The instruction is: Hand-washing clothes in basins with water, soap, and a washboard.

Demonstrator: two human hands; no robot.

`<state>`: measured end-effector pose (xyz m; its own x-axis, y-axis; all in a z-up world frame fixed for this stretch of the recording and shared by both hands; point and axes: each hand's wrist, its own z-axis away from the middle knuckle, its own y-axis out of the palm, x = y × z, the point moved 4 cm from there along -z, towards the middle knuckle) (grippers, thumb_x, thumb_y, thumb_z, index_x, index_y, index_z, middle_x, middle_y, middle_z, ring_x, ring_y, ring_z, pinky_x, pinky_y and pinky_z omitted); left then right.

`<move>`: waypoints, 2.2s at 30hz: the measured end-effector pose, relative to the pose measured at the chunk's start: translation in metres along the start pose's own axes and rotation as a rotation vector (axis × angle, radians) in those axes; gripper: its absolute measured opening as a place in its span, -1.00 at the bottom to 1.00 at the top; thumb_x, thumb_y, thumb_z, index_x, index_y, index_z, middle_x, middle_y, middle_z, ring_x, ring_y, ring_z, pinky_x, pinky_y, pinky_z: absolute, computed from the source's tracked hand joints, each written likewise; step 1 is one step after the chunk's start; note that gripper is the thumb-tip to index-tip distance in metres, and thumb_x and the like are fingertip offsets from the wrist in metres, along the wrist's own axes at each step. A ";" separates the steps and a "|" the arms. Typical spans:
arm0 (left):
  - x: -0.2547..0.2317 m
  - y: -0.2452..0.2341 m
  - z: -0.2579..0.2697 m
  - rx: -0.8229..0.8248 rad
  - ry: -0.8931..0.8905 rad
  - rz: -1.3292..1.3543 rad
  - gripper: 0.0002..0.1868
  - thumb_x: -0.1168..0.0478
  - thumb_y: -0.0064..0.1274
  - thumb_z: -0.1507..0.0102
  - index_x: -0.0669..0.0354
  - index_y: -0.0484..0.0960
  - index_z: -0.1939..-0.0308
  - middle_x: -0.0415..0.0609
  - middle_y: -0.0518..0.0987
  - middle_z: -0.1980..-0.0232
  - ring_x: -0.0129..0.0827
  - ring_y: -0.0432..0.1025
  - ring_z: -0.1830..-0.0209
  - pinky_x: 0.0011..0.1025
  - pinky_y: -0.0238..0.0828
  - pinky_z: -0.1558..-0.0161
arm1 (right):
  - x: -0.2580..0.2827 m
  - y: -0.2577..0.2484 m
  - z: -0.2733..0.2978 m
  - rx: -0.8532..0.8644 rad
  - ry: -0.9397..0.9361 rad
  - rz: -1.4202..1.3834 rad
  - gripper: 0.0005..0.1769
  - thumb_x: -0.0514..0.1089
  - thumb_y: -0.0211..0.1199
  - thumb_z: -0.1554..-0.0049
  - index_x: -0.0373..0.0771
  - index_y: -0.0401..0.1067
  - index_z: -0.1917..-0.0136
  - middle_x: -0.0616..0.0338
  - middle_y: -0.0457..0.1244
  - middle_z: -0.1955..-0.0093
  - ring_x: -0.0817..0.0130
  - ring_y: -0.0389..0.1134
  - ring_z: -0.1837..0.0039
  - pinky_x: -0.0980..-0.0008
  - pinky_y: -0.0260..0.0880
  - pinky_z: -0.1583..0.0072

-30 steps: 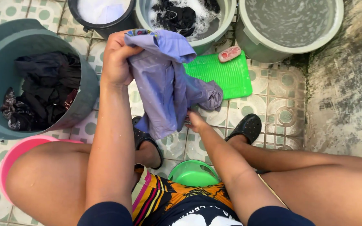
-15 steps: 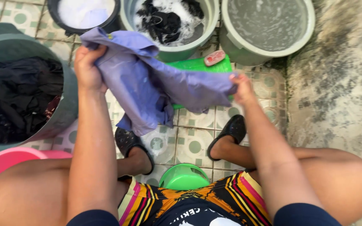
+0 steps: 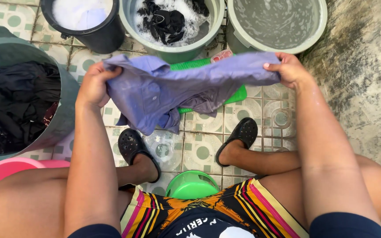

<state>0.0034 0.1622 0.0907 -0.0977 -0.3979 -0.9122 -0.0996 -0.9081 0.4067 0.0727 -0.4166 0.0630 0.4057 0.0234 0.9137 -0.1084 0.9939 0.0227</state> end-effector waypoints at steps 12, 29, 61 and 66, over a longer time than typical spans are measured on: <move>0.052 -0.027 -0.017 -0.195 -0.175 -0.571 -0.84 0.31 0.10 -0.31 0.21 0.67 0.04 -0.12 0.67 0.14 -0.38 0.50 0.21 -0.42 0.43 0.09 | -0.061 -0.031 -0.059 -0.150 0.019 -0.020 -0.38 -0.27 0.49 -0.13 -0.28 0.38 -0.43 0.13 0.39 -0.14 0.37 0.45 -0.11 0.34 0.54 -0.09; 0.193 -0.013 -0.020 0.006 -0.524 -1.547 0.24 -0.33 0.33 0.04 -0.18 0.00 -0.59 -0.10 -0.27 -0.70 -0.26 -0.37 -0.69 0.51 -0.35 -0.41 | -0.198 0.064 -0.109 -0.271 0.294 1.105 -0.41 0.25 0.39 -0.12 -0.30 0.53 -0.13 -0.12 0.36 -0.20 -0.06 0.36 -0.28 0.12 0.36 -0.30; 0.220 -0.032 -0.018 -0.052 -0.763 -1.433 0.53 -0.47 0.32 0.12 -0.07 -0.34 -0.64 -0.21 -0.43 -0.72 -0.31 -0.48 -0.71 0.61 -0.44 -0.37 | -0.170 0.063 -0.178 -0.410 0.233 0.984 -0.54 0.16 0.41 -0.06 -0.30 0.49 0.09 -0.15 0.38 0.05 -0.11 0.41 -0.06 0.06 0.38 -0.16; 0.221 -0.031 -0.017 -0.050 -0.766 -1.424 0.51 -0.48 0.30 0.10 -0.09 -0.34 -0.64 -0.21 -0.43 -0.72 -0.33 -0.50 -0.72 0.61 -0.46 -0.37 | -0.156 0.065 -0.198 -0.499 -0.106 0.926 -0.63 0.01 0.54 -0.08 -0.28 0.47 0.10 -0.04 0.38 0.13 0.01 0.41 0.09 0.07 0.40 -0.02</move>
<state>0.0018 0.1005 -0.1247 -0.4061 0.8681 -0.2853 -0.5073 -0.4739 -0.7198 0.1820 -0.3345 -0.1587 0.2715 0.8098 0.5202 0.0601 0.5251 -0.8489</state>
